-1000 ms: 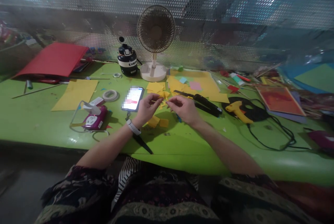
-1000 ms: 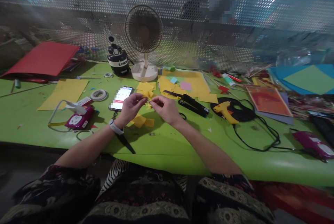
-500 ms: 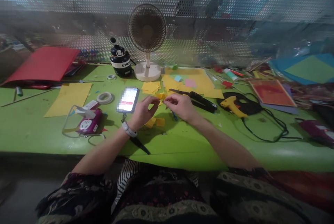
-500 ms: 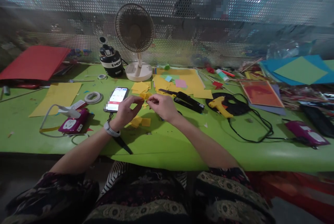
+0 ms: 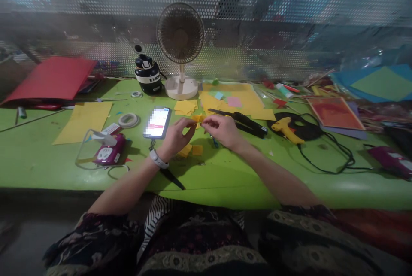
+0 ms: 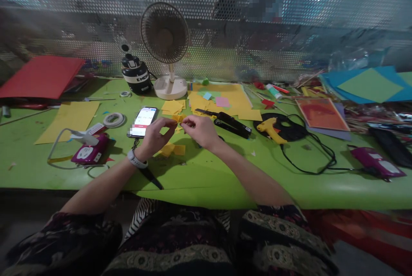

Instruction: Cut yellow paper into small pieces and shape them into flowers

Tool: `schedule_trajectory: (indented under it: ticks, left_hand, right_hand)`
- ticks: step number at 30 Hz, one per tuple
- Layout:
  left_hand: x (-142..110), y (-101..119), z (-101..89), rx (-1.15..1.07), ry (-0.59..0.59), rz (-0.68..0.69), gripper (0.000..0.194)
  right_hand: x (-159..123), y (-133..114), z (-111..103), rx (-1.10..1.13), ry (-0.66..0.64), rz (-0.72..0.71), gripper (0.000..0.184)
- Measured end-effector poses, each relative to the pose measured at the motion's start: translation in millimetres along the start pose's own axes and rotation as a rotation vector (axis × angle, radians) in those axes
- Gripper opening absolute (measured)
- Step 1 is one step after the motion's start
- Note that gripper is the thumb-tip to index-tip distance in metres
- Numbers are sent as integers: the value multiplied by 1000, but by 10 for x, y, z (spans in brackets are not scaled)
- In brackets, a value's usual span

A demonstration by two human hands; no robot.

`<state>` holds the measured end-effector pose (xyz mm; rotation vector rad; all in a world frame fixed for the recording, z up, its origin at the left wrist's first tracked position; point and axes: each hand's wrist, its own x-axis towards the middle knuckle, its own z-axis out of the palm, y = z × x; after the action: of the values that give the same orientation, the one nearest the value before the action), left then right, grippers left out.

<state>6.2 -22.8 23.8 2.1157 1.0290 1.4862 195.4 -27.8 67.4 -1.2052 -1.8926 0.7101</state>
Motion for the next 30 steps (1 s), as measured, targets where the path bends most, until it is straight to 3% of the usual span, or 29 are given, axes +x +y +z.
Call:
schedule_trajectory:
  ticks: [30]
  left_hand:
    - [-2,1,1,-2,-14,-4,10]
  right_hand:
    - [7,27,0,3,-13,-4,17]
